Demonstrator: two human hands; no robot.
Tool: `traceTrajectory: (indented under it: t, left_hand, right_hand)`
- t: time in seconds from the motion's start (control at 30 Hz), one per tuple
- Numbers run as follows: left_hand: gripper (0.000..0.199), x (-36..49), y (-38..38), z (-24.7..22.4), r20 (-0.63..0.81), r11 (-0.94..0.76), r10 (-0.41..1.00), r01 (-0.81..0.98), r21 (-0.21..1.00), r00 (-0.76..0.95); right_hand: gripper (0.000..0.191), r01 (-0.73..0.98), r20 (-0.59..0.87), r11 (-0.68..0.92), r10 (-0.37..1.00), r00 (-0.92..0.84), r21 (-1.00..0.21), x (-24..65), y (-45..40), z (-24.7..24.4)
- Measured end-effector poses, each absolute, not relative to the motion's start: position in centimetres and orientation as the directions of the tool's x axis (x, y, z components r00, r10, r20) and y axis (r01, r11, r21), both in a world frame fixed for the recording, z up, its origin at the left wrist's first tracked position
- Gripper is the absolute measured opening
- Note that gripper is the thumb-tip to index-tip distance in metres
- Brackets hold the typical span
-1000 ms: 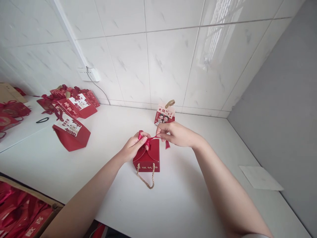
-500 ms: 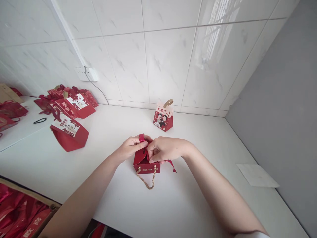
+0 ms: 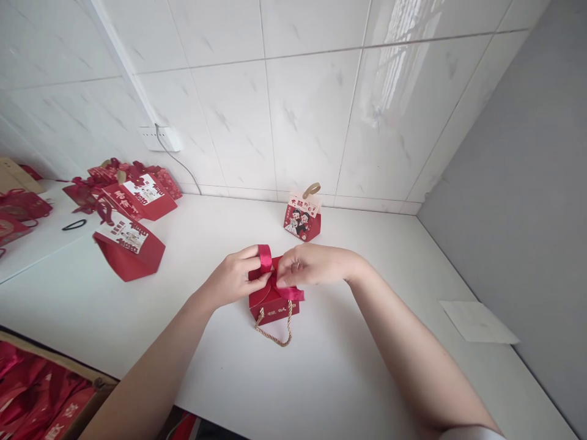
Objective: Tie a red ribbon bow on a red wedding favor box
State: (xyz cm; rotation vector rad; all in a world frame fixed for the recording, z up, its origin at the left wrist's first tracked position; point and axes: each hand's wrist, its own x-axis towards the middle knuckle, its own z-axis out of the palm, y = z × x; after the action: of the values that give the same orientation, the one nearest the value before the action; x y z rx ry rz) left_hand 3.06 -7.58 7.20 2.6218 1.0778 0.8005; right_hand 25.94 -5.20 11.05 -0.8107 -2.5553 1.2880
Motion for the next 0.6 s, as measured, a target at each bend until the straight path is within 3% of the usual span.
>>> traceTrajectory:
  t: [0.1, 0.2, 0.4, 0.6]
  left_hand:
    - [0.018, 2.9, -7.1, 6.5, 0.525, -0.775, 0.604, 0.595, 0.213, 0.599]
    - [0.021, 2.8, -6.4, 5.6, 0.618, -0.800, 0.535, 0.580, 0.152, 0.576]
    - [0.015, 2.8, -5.1, 4.0, 0.707, -0.791, 0.569, 0.514, 0.332, 0.419]
    - [0.010, 2.8, -4.2, 2.9, 0.772, -0.813, 0.547, 0.424, 0.398, 0.324]
  right_hand:
    - [0.019, 0.436, 0.025, 0.500, 0.678, -0.735, -0.748, 25.7, -4.5, 10.4]
    - [0.016, 0.449, 0.051, 0.482, 0.722, -0.690, -0.752, 25.3, -3.6, 9.4]
    - [0.028, 0.202, 0.115, 0.369, 0.679, -0.725, -0.907, 24.9, -2.1, 7.4]
    - [0.035, 0.079, 0.174, 0.329, 0.672, -0.720, -0.941, 24.6, -1.2, 6.1]
